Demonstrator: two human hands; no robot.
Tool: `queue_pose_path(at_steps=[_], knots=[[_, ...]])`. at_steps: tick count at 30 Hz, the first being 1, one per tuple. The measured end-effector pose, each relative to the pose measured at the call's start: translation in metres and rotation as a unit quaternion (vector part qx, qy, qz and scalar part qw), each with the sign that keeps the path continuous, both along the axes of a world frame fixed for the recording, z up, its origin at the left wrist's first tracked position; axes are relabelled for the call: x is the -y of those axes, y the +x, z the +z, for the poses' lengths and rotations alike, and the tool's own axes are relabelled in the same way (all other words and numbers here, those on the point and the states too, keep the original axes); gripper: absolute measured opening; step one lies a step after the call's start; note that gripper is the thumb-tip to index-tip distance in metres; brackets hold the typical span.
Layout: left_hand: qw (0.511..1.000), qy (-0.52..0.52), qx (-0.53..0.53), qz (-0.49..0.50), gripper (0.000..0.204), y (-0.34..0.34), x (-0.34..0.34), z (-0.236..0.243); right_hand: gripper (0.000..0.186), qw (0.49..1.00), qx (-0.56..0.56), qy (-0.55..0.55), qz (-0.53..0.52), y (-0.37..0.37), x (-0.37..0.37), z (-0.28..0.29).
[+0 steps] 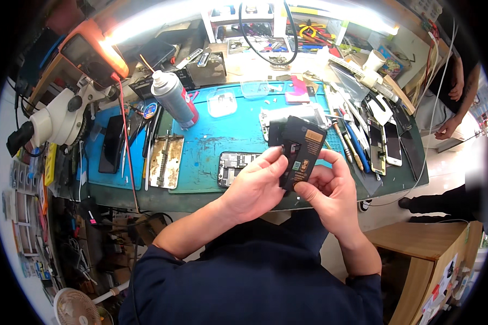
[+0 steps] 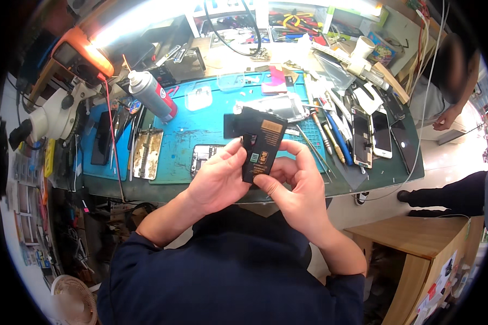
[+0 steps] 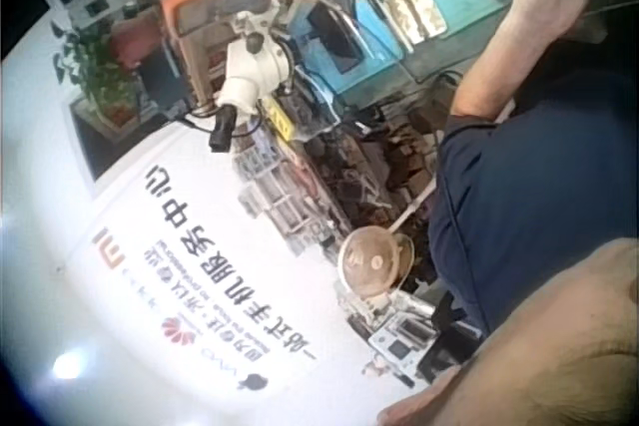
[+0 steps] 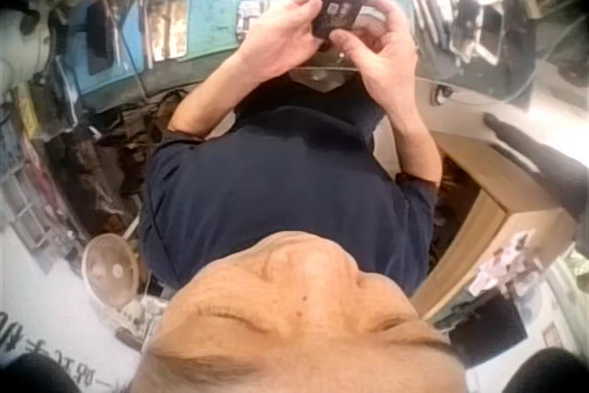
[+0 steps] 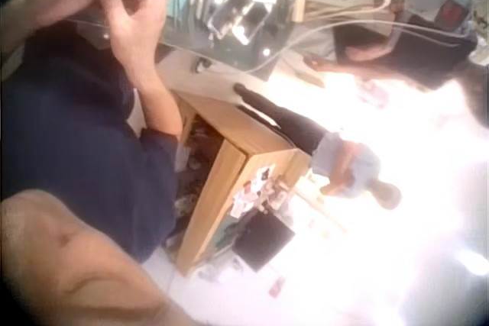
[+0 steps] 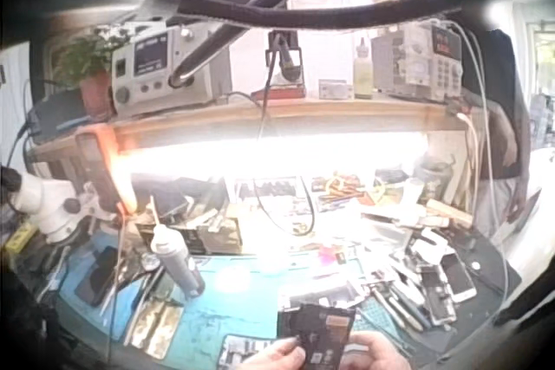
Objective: The person removes a battery from a disassembled smartphone using a metal prying tool. They peel off the protective adhesive backing from the battery and then place it back into the phone's chassis, securing the connector with the tool.
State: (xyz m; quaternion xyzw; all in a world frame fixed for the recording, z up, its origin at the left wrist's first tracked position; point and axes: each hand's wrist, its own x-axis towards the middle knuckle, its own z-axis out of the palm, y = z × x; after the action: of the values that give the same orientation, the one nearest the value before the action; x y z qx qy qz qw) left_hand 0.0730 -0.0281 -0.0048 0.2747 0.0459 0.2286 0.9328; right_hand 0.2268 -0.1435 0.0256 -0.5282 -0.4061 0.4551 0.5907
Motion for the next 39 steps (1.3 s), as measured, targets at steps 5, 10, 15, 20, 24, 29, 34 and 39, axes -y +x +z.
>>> queue_pose_path(at_steps=[5,10,15,20,24,29,34,39], knots=[[0.999,0.017,-0.039,-0.001,0.060,-0.008,-0.003,-0.003,0.037,0.998,0.033,0.052,-0.019,-0.002,-0.002,0.007],[0.999,-0.001,-0.029,-0.026,0.057,-0.012,-0.005,0.000,0.028,0.995,0.079,0.041,-0.033,0.001,0.002,0.015],[0.999,0.033,-0.022,-0.006,0.063,-0.011,-0.004,-0.002,0.035,0.983,0.175,0.044,-0.035,0.006,0.006,0.013],[0.994,0.083,-0.041,0.052,0.062,-0.008,0.000,0.001,0.043,0.907,0.394,0.132,-0.068,0.002,0.006,0.018],[0.989,0.110,-0.073,0.071,0.067,-0.007,0.000,-0.001,0.051,0.876,0.441,0.164,-0.105,-0.007,0.006,0.007],[0.971,0.228,-0.051,0.050,0.090,-0.020,-0.005,0.012,0.049,0.874,0.439,0.173,-0.114,-0.003,0.004,0.002],[0.979,0.196,-0.030,0.050,0.111,-0.029,-0.010,0.007,0.049,0.890,0.412,0.179,-0.082,-0.002,0.007,0.001],[0.978,0.203,-0.009,0.044,0.107,-0.030,-0.015,0.008,0.048,0.903,0.385,0.182,-0.064,0.000,0.006,-0.001]])
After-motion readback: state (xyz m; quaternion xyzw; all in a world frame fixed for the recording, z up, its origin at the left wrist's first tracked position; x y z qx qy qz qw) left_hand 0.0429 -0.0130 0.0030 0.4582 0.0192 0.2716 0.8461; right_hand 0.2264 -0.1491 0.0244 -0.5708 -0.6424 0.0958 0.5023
